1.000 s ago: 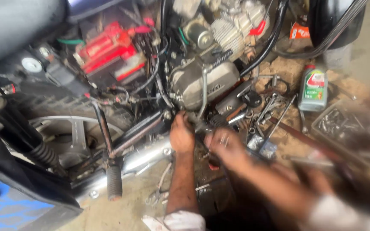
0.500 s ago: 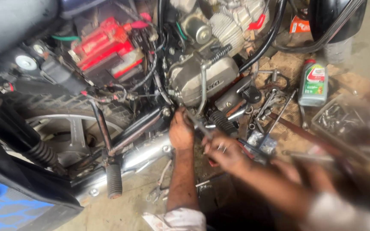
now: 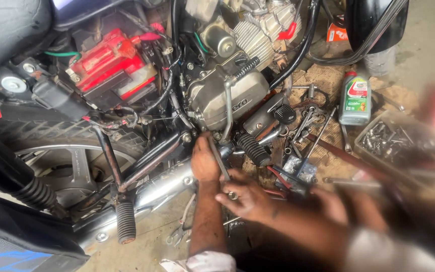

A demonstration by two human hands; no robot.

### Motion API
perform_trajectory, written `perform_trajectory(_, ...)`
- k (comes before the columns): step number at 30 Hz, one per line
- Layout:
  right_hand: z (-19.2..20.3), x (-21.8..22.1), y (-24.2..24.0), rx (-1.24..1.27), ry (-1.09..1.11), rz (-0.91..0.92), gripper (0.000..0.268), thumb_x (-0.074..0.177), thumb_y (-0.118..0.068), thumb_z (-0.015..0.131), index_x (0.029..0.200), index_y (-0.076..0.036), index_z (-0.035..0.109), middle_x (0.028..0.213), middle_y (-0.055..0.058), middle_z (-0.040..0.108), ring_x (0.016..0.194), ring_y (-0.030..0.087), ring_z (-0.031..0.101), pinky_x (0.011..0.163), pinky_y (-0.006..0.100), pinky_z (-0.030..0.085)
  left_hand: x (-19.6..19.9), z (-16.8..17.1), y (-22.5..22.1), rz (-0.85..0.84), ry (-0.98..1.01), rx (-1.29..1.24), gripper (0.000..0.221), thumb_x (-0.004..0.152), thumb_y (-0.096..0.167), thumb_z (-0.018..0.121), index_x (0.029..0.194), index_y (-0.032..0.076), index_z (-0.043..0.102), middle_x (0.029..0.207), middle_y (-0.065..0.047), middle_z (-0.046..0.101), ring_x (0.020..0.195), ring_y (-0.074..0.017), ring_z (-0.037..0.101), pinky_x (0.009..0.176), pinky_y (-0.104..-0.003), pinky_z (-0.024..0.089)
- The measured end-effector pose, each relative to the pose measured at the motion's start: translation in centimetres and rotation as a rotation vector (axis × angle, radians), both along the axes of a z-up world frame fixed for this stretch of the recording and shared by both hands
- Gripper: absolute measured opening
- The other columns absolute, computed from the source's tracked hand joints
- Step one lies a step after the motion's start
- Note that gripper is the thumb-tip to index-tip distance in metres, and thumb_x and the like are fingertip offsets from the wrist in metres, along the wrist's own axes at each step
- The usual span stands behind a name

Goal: The person sits on the floor beside a motorcycle and uses wrenches to loosen and tighten bolts on the engine and frame area, sorting through a tray of fasteners and repositioning around the bike to reach different bolts.

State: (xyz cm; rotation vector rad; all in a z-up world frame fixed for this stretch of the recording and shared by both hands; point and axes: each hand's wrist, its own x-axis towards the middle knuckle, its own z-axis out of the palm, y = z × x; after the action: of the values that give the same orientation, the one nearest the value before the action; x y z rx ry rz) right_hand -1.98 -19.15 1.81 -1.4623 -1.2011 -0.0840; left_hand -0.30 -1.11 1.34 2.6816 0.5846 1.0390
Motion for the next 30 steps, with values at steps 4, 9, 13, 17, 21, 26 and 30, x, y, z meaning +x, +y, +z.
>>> perform_trajectory(4, 1.5, 4.2, -0.4, 0.077, 0.361, 0.065, 0.024, 0.096, -0.028, 0.068, 0.088, -0.007, 0.064, 0.096, 0.007, 0.069, 0.086, 0.018, 0.068, 0.073, 0.032, 0.059, 0.6, -1.8, 1.1, 0.133, 0.12, -0.182, 0.026, 0.106, 0.015, 0.056, 0.132, 0.011, 0.054, 0.105, -0.015, 0.074, 0.084, -0.0282, 0.074, 0.064, -0.04, 0.061)
perform_trajectory(9, 4.6, 10.1, -0.8, 0.112, 1.156, -0.084, 0.033, 0.103, -0.035, 0.053, 0.088, -0.009, 0.065, 0.077, 0.004, 0.069, 0.07, 0.017, 0.065, 0.065, 0.034, 0.057, 0.4, -2.1, 1.1, 0.06, 0.071, 0.014, 0.032, 0.097, 0.003, 0.058, 0.128, 0.007, 0.057, 0.109, -0.018, 0.073, 0.089, -0.0287, 0.074, 0.068, -0.038, 0.064)
perform_trajectory(13, 3.0, 3.1, 0.2, 0.129, 0.607, -0.124, 0.035, 0.103, -0.037, 0.055, 0.082, -0.01, 0.061, 0.08, 0.008, 0.061, 0.076, 0.02, 0.061, 0.068, 0.037, 0.053, 0.2, -1.6, 1.0, 0.04, 0.024, 0.038, 0.029, 0.097, 0.01, 0.059, 0.126, 0.007, 0.057, 0.112, -0.021, 0.072, 0.093, -0.0353, 0.073, 0.076, -0.045, 0.062)
perform_trajectory(17, 2.8, 0.7, -0.2, 0.222, -0.051, 0.089, 0.025, 0.096, -0.024, 0.07, 0.08, -0.007, 0.061, 0.097, 0.014, 0.064, 0.096, 0.024, 0.065, 0.081, 0.037, 0.055, 0.4, -0.5, 0.6, 0.118, 0.006, -0.135, 0.028, 0.101, 0.014, 0.056, 0.129, 0.013, 0.059, 0.107, -0.02, 0.073, 0.096, -0.0403, 0.071, 0.08, -0.051, 0.056)
perform_trajectory(21, -0.3, 7.3, 0.3, 0.298, 0.71, 0.16, 0.017, 0.095, -0.019, 0.071, 0.087, -0.004, 0.065, 0.084, 0.007, 0.064, 0.08, 0.018, 0.061, 0.071, 0.035, 0.052, 0.1, -1.6, 0.6, 0.076, -0.089, 0.007, 0.027, 0.099, 0.013, 0.057, 0.126, 0.015, 0.059, 0.111, -0.017, 0.074, 0.097, -0.0391, 0.071, 0.081, -0.05, 0.057)
perform_trajectory(26, 2.7, 9.2, -0.2, 0.292, 1.097, -0.102, 0.025, 0.105, -0.035, 0.056, 0.101, -0.01, 0.061, 0.085, 0.004, 0.065, 0.075, 0.017, 0.062, 0.066, 0.033, 0.053, 0.5, -1.8, 1.2, 0.007, 0.016, -0.048, 0.027, 0.099, 0.011, 0.053, 0.126, 0.009, 0.056, 0.113, -0.02, 0.07, 0.094, -0.0361, 0.072, 0.077, -0.045, 0.061)
perform_trajectory(30, 1.3, 0.9, -0.2, 0.279, 0.144, 0.202, 0.015, 0.094, -0.02, 0.077, 0.093, -0.01, 0.067, 0.097, 0.006, 0.064, 0.093, 0.02, 0.066, 0.081, 0.036, 0.056, -0.2, -0.5, 0.2, 0.041, 0.034, -0.046, 0.023, 0.1, 0.013, 0.056, 0.122, 0.009, 0.058, 0.111, -0.02, 0.071, 0.093, -0.0373, 0.072, 0.076, -0.047, 0.059)
